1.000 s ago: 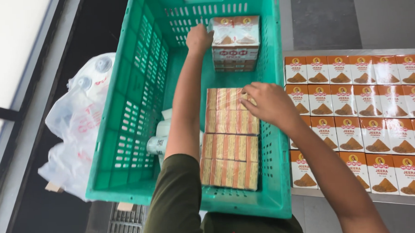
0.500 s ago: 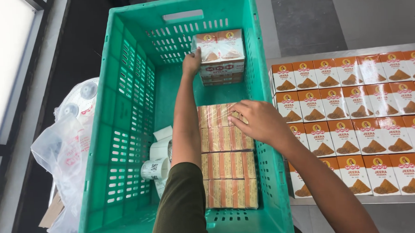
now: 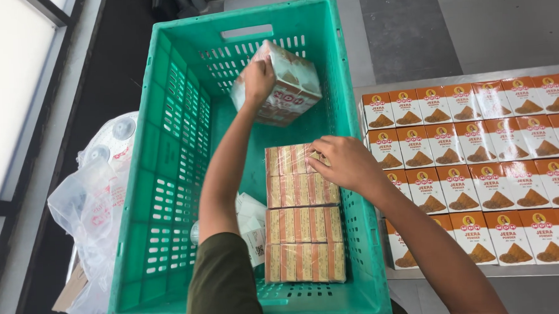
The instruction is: The person takes spice boxes from a crate and arranges them in rows on a table, then puts some boxes into a plastic bag and ties it.
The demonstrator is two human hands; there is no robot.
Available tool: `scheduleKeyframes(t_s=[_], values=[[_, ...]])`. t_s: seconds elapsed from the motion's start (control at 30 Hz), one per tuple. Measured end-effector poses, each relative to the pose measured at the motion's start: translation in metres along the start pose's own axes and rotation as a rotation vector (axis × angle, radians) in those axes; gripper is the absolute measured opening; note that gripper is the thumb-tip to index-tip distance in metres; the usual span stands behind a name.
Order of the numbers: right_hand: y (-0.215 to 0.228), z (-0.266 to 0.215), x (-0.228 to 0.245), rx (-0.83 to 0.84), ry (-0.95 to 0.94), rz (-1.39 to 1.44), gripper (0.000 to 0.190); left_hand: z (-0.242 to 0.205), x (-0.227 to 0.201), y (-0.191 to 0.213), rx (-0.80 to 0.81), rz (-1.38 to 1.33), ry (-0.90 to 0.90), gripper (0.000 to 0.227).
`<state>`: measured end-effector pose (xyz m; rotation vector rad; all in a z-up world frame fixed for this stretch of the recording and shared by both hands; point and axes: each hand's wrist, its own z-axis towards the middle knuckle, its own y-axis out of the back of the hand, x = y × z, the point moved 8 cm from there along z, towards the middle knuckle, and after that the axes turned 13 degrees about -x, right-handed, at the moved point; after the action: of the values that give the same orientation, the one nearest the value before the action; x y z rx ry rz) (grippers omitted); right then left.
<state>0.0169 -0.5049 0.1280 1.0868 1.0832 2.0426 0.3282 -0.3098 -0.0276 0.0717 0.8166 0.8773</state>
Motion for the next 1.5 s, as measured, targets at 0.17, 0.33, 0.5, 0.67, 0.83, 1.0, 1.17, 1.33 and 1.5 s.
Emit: scheduleKeyframes(t_s=[0.17, 0.33, 0.5, 0.67, 0.83, 1.0, 1.17, 1.33, 1.5], values=[[-0.01, 0.0, -0.011, 0.031, -0.065, 0.025, 0.034, 0.034, -0.049, 0.084, 0.019, -0.127, -0.029, 0.051], [0.034, -0.001, -0.008, -0.419, -0.044, 0.252, 0.061, 0.022, -0.094, 0.157, 0.101, -0.209, 0.135, 0.058], [0.039, -0.01, -0.027, -0.621, -0.045, 0.243, 0.076, -0.028, -0.143, 0.213, 0.267, -0.649, 0.468, 0.054], [0.041, -0.018, -0.043, -0.685, -0.203, 0.365, 0.057, -0.155, -0.104, 0.215, 0.411, -0.847, 1.023, 0.042], [0.044, -0.013, -0.02, -0.587, -0.058, 0.288, 0.033, -0.187, -0.11, 0.229, 0.72, -0.714, 0.9, 0.052], [0.034, -0.012, -0.014, -0.51, 0.07, 0.181, 0.026, -0.153, -0.117, 0.24, 0.671, -0.139, 0.55, 0.062], [0.023, -0.009, -0.001, -0.431, 0.162, 0.016, 0.017, -0.117, -0.155, 0.244, 0.742, 0.287, 0.126, 0.061], [-0.006, 0.002, -0.006, -0.266, -0.111, -0.02, 0.01, -0.098, -0.2, 0.234, 0.507, 0.394, -0.18, 0.035], [-0.025, 0.0, -0.012, -0.39, -0.1, -0.034, 0.006, -0.108, -0.21, 0.225, 0.422, 0.411, -0.305, 0.028]])
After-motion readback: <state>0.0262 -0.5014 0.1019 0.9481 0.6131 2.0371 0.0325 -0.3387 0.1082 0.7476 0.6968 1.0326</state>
